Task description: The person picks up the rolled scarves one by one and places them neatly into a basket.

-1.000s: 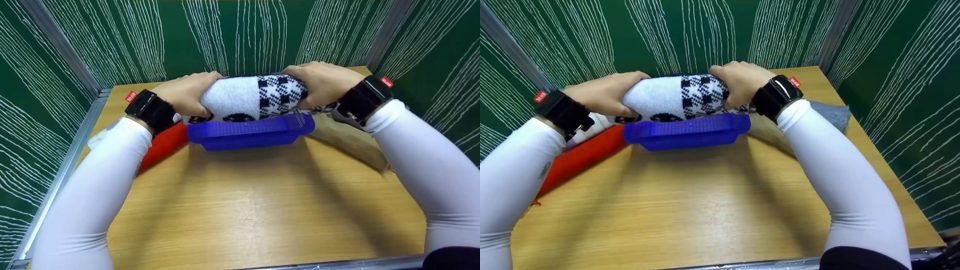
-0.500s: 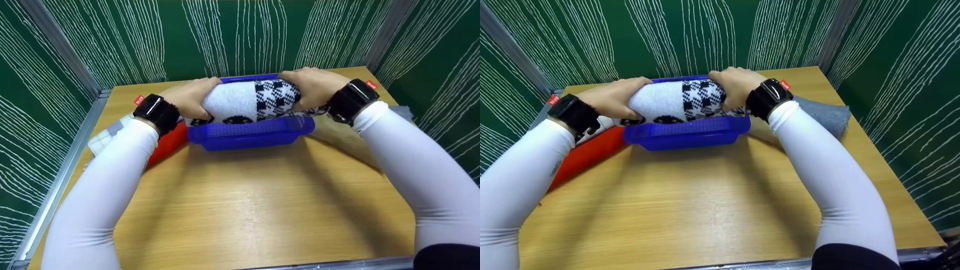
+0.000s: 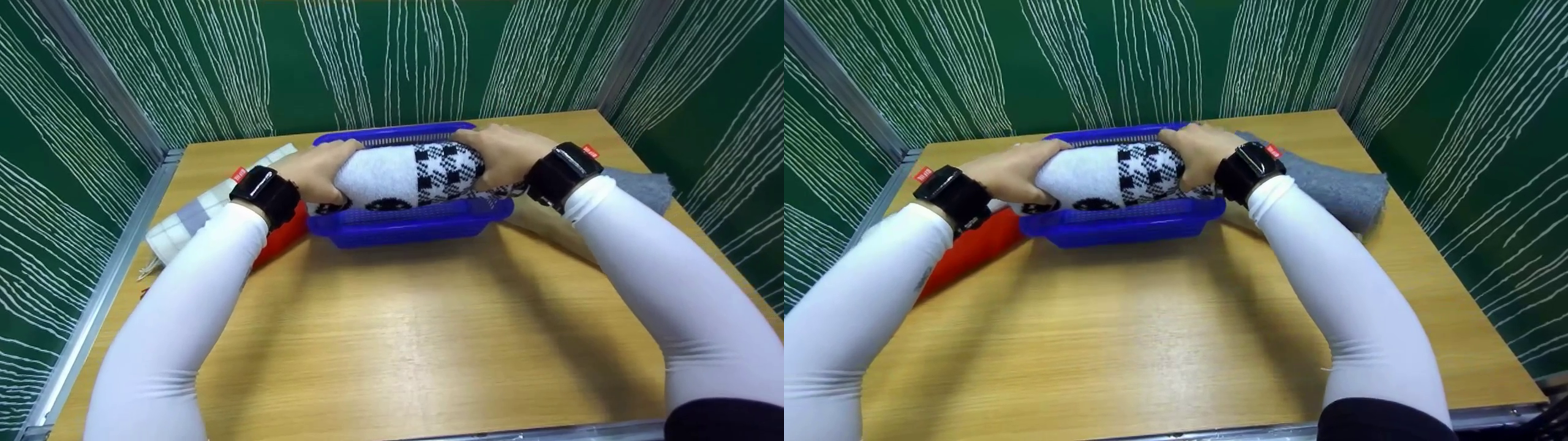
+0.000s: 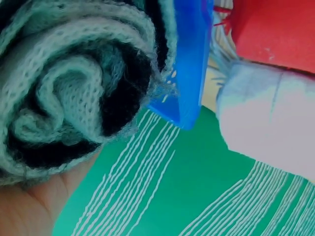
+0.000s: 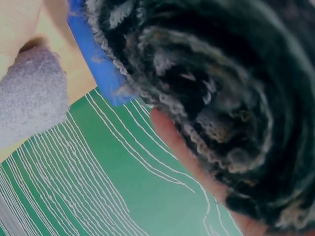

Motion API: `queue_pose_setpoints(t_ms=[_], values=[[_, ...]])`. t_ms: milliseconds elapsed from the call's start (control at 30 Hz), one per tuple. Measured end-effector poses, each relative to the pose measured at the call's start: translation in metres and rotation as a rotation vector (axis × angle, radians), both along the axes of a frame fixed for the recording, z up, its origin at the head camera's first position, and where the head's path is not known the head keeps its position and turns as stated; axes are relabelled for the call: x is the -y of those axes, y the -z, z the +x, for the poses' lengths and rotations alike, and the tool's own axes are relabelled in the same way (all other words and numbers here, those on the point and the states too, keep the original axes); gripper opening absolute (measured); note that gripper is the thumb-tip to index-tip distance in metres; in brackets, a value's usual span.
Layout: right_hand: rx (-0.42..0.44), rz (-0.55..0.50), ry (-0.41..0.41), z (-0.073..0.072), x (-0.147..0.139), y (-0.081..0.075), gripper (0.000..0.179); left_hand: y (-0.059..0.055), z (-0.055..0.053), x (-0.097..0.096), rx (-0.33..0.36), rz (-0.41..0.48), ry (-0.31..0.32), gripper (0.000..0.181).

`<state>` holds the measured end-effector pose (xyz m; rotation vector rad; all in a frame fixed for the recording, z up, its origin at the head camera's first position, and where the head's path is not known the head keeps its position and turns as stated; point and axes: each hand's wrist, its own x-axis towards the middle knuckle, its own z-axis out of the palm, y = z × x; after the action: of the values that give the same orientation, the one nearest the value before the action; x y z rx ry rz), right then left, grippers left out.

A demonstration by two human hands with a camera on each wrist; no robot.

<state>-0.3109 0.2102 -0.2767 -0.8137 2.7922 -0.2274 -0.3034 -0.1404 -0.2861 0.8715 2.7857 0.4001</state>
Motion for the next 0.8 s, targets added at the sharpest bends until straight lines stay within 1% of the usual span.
queue_pose_setpoints(t_ms=[67,167,333,433,600,800], values=[[0.018,-0.003,0.008,0.000,0.000,0.003,0.097,0.003,0.000,0.000,-0.001,-0.001,-0.001,0.087],[0.021,-0.001,0.016,-0.001,0.000,0.006,0.095,0.008,0.000,0.000,-0.003,0.000,0.000,0.087],[-0.012,0.021,0.016,-0.003,0.001,0.012,0.093,0.014,-0.001,0.000,-0.008,0.009,0.009,0.086],[-0.012,0.020,0.007,-0.005,0.002,0.016,0.093,0.018,-0.002,0.001,0.002,0.017,0.004,0.085],[0.004,-0.011,-0.007,-0.007,0.004,0.024,0.093,0.024,-0.003,0.001,0.028,0.026,0.002,0.086],[0.002,-0.002,-0.007,-0.008,0.006,0.027,0.095,0.028,-0.005,0.000,0.033,0.022,-0.003,0.086]])
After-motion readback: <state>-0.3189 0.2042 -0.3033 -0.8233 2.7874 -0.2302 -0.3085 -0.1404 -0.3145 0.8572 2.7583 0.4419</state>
